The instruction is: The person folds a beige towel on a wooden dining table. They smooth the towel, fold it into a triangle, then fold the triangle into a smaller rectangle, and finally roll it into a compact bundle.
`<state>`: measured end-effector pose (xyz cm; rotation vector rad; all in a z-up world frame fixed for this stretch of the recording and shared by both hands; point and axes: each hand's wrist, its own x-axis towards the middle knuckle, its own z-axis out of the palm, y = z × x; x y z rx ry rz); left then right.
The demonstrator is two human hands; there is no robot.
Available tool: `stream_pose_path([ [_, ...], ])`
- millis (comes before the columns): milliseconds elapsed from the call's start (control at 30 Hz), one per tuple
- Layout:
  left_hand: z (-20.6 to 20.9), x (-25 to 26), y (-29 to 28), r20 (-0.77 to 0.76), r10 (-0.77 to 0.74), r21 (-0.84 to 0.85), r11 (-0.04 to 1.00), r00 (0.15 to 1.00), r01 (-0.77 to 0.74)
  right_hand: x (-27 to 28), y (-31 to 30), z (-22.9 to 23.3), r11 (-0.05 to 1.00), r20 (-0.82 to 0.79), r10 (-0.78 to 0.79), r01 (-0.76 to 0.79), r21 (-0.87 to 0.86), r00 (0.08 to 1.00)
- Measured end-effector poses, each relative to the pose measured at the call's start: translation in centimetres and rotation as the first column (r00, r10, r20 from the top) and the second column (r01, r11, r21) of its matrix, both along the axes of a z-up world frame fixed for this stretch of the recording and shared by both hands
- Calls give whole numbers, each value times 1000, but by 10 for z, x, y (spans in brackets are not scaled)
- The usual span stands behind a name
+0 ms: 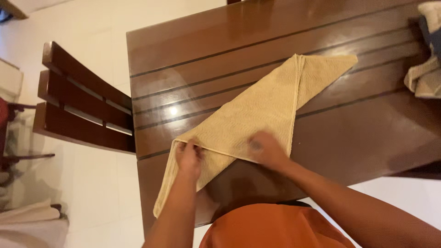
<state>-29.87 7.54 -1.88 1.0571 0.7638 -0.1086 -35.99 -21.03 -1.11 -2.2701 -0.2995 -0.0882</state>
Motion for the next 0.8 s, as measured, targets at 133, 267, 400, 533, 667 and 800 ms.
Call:
stream_pose_path([
  [133, 28, -10, -30, -275, -206, 174, 950, 939, 259, 2, -39, 6, 694, -46, -711, 689, -211, 702],
  [267, 33, -15, -53, -227, -323, 119, 927, 919, 355, 6, -52, 2, 644, -434, -725, 750, -149, 536],
  [400, 17, -14, -66, -143, -376, 188, 898, 916, 398, 5, -52, 4, 678, -657, -524, 733, 64, 542],
  [533, 3, -19, -71, -4, -408, 276, 877, 913, 393, 5, -55, 16, 644, -608, -458, 714, 276, 648],
  [667, 8, -23, -69, -12, -404, 23, 915, 915, 404, 8, -62, 27, 658, -601, -429, 689, 303, 674],
  [800, 21, -33, -79, -202, -372, -125, 927, 906, 352, 4, -57, 30, 510, -702, -326, 743, 433, 633],
])
